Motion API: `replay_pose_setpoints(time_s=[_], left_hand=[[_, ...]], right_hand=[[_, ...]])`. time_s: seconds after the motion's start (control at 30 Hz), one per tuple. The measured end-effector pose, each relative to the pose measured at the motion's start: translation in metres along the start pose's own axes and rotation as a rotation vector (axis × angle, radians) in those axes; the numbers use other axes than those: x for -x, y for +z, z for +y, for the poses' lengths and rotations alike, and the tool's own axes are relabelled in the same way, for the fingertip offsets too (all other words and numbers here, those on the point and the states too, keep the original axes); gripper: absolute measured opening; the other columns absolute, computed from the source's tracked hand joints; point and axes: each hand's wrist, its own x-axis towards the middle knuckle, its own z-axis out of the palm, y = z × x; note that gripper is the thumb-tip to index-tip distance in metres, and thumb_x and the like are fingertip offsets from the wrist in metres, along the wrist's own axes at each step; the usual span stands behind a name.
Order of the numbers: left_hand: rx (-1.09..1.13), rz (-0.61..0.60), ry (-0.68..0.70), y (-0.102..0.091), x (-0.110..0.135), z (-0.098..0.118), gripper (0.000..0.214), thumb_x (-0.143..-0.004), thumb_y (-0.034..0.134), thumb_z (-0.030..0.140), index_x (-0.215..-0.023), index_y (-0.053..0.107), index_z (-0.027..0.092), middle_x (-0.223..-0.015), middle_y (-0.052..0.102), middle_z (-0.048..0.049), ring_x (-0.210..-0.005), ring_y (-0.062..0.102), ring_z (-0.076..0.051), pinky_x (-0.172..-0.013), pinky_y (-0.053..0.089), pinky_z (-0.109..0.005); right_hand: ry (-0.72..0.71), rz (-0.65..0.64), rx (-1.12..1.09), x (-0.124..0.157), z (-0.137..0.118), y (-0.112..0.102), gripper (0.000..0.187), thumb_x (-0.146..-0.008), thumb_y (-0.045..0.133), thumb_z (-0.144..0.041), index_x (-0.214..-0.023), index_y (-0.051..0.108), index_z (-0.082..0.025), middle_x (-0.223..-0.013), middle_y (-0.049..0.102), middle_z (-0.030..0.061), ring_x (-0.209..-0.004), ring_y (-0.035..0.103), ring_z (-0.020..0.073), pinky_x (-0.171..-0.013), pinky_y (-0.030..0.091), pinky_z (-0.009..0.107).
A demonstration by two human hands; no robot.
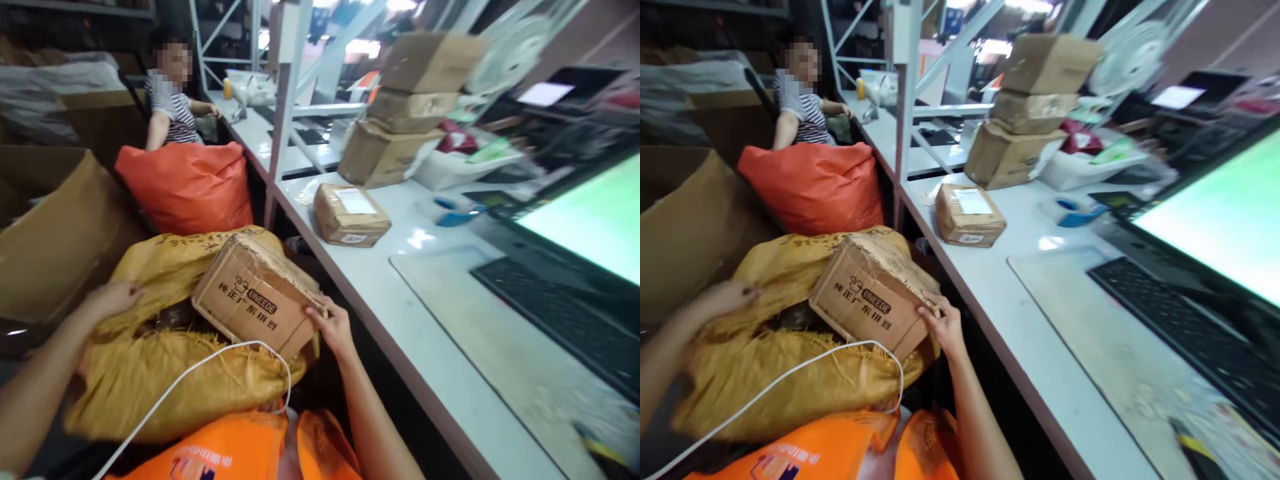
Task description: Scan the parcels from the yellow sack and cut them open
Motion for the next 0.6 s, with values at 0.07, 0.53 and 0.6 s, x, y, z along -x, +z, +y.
replay_pose_setpoints(time_s=[0.07,0.53,0.6], left_hand=[[0.168,0.028,0.239,-0.002,-0.024,0.059,0.048,-0.081,0.061,0.065,-0.107,0.074,0.027,-0.112,0.079,-0.0037,-0.106,0.072,-0.026,-0.099,0.054,-0.037],[0.523,-0.039,0.546,0.044,-0.056,0.162,0.065,-0.062,0.079,0.076,-0.096,0.069,0.021,-0.118,0.077,-0.0129,-0.114,0.07,-0.035,-0.107,0.052,-0.051],[0.58,0.037,0.492,0.05,-0.038,0.144,0.056,-0.068,0.077,0.072,-0.092,0.07,0.021,-0.118,0.077,-0.0124,-0.116,0.07,-0.035,-0.108,0.052,-0.051]], right_hand=[[0.029,0.016,-0.02,0.014,0.001,-0.001,0.05,-0.076,0.085,-0.061,-0.107,0.083,-0.022,-0.119,0.077,0.0156,-0.115,0.071,0.0356,-0.108,0.049,0.057],[-0.253,0.226,0.737,-0.092,-0.117,-0.042,0.075,-0.091,0.068,-0.062,-0.152,0.054,-0.021,-0.159,0.047,0.0187,-0.147,0.041,0.0387,-0.12,0.033,0.059],[-0.133,0.228,0.955,-0.135,-0.121,-0.047,0.094,-0.082,0.076,-0.066,-0.159,0.045,-0.022,-0.17,0.026,0.0197,-0.154,0.02,0.049,-0.118,0.023,0.072]])
